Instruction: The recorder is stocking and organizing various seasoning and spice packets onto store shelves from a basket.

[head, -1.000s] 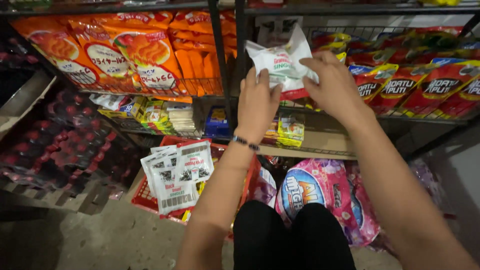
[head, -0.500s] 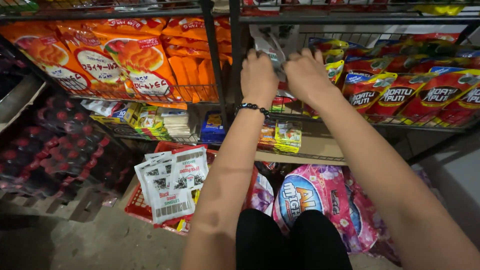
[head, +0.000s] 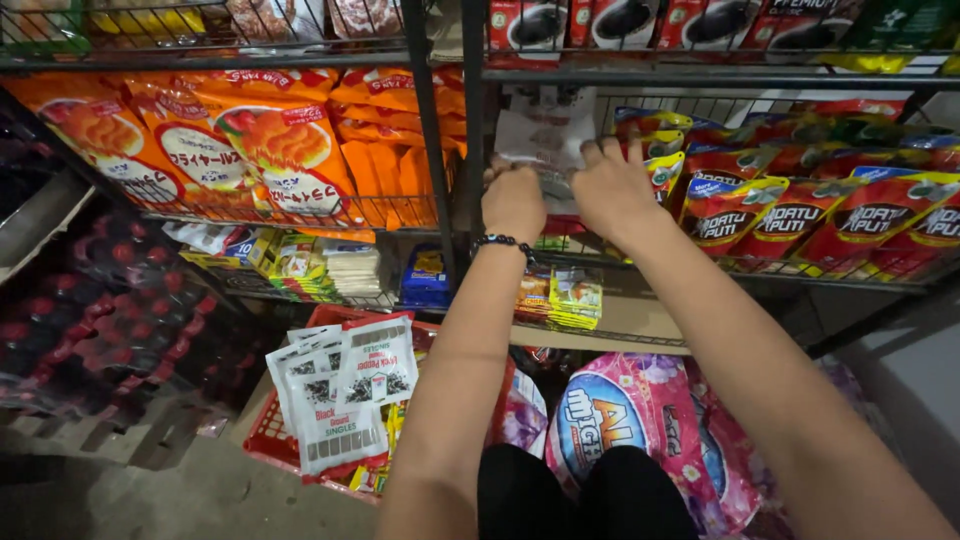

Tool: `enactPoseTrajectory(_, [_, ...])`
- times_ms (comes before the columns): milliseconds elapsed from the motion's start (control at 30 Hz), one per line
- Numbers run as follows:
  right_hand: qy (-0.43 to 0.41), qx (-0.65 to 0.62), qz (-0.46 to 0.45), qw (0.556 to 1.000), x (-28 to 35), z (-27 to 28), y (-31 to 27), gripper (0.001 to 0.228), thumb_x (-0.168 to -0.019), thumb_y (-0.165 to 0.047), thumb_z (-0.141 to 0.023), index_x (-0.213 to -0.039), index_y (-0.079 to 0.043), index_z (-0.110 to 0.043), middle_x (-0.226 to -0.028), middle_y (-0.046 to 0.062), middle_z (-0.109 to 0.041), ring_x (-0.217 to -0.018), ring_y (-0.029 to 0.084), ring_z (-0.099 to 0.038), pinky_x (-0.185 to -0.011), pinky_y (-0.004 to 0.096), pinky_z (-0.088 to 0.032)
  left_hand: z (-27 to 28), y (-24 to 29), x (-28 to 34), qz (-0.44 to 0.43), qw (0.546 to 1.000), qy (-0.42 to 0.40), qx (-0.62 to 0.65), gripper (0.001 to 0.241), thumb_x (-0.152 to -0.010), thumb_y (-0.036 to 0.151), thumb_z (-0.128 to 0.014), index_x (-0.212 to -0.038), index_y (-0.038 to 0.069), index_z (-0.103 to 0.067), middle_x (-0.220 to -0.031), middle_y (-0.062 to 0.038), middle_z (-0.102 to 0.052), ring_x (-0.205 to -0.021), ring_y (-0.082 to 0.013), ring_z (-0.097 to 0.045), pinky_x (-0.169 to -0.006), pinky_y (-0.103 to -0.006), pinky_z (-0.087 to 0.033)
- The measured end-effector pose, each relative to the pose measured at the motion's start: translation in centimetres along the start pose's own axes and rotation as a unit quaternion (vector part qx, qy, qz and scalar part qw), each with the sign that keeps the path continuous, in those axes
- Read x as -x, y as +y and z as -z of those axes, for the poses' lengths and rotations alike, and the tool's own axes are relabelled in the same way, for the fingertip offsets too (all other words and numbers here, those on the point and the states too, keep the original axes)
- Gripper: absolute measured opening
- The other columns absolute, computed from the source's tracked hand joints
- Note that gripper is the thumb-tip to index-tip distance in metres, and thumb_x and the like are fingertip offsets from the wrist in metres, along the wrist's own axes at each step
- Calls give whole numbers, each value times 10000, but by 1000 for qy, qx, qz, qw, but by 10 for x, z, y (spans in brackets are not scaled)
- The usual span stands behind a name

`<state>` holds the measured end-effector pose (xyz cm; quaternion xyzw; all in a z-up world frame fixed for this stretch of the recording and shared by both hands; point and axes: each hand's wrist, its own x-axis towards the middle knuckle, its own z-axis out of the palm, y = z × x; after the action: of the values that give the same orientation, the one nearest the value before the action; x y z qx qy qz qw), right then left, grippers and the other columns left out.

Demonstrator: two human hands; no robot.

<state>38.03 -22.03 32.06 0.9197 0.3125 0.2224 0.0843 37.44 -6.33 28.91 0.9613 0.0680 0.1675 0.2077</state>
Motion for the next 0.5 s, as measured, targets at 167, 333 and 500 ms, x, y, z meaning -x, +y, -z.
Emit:
enactPoseTrajectory(167, [51, 21, 27, 998, 13, 19, -6, 275, -842, -90, -630, -1065, -126, -789, -1411, 160, -573, -1310, 351, -481, -1211, 644, -198, -21, -2, -1, -28, 999, -21, -17, 200, -914, 83, -600, -1018, 13, -755, -1065, -265, -723, -1000, -393, -721, -865, -472, -587])
enactPoseTrajectory(333, [163, -68, 28, 984, 44, 36, -9, 432, -815, -50, -638, -1230, -76, -753, -1364, 204, -581, -1333, 396, -474, -1203, 632, -216, 9, 3, 35, -100, 992, 55, 50, 358, -842, 25, -602, -1186, 4, -697, -1225, -269, -673, -1122, -421, -659, -974, -470, -534])
enactPoseTrajectory(500, [232, -275, 9, 933, 123, 65, -60, 304, -949, -14, -660, -1245, -51, -719, -1328, 160, -623, -1275, 356, -563, -1119, 514, -416, 49, -4, 146, -142, 944, 193, 229, 394, -936, 86, -651, -1325, 23, -634, -1370, -232, -610, -1243, -418, -601, -1065, -443, -498])
